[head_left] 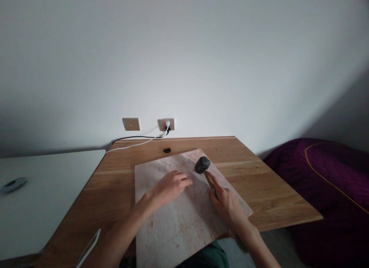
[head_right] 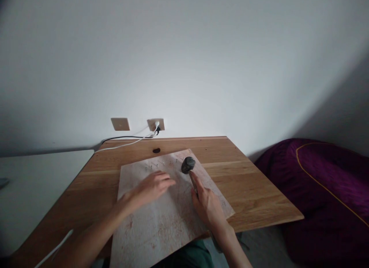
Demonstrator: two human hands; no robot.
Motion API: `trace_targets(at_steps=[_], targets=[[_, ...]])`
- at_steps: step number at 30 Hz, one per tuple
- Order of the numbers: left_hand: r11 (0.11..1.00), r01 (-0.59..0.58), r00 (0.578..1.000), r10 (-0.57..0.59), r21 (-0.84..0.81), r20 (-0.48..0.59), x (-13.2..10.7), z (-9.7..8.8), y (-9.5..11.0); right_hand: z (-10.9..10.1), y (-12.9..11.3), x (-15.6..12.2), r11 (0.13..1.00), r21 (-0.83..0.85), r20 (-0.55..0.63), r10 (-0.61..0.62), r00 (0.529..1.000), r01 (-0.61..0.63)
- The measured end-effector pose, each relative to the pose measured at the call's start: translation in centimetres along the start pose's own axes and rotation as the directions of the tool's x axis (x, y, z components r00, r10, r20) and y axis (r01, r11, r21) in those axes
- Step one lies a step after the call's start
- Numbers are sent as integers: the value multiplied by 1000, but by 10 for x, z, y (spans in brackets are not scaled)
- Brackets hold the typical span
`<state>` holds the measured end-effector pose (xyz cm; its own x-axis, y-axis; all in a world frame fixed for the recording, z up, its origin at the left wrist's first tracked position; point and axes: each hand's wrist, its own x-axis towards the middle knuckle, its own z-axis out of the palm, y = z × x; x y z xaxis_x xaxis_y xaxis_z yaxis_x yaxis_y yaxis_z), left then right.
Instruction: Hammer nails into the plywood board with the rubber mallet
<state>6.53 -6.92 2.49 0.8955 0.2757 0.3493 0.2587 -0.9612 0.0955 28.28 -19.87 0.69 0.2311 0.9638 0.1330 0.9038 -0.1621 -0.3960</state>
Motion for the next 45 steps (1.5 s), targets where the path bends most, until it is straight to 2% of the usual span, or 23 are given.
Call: trace_targets(at_steps=[1, 2, 4, 6, 9, 12, 17, 22, 26, 31, 34, 38, 43, 45], targets=[[988, 129, 987, -136, -79, -83, -12, -3, -15, 0, 0, 0, 1000, -1, 0, 2, 1000, -2], [957, 236, 954, -261, -167, -148, -25, -6, -31, 0, 0, 0, 1000, 1, 2, 2, 1000, -2], [862, 398, 852, -475, -315, -223, -50, -8, -59, 0, 0, 0, 1000, 11, 12, 5, 1000, -5], [795, 471, 773, -581, -382, -256, -71, -5, -78, 0, 0, -1, 1000, 17, 20, 11, 1000, -12], [756, 485, 719, -631, -441, -291, -88, 4, -90, 1, 0, -1, 1000, 8, 20, 6, 1000, -6], [754, 462, 726, -624, -467, -290, -89, 10, -90, 0, -1, -1, 1000, 22, 17, -3, 1000, 3], [771, 446, 748, -600, -454, -285, -90, 8, -87, 0, -3, -2, 1000, 7, 20, 21, 1000, -21], [778, 479, 729, -611, -407, -309, -91, 8, -86, 3, -1, -2, 1000, 5, 7, 2, 1000, -2], [777, 462, 724, -609, -428, -325, -90, 12, -89, 2, 0, -2, 1000, -15, 10, 10, 1000, -9], [766, 428, 753, -595, -479, -280, -92, 14, -93, 0, -4, -4, 999, -18, 20, 27, 999, -27], [762, 425, 759, -594, -489, -266, -94, 16, -93, 1, -18, -4, 998, 56, -2, -40, 999, 40], [739, 459, 707, -640, -493, -301, -94, 18, -93, 2, -50, 5, 965, 194, 16, -181, 983, 175], [755, 440, 740, -612, -487, -280, -92, 13, -91, 4, -97, 22, 932, 247, 61, -288, 956, 265], [756, 435, 740, -610, -489, -285, -93, 11, -91, 7, -113, 28, 920, 255, 81, -326, 942, 296]])
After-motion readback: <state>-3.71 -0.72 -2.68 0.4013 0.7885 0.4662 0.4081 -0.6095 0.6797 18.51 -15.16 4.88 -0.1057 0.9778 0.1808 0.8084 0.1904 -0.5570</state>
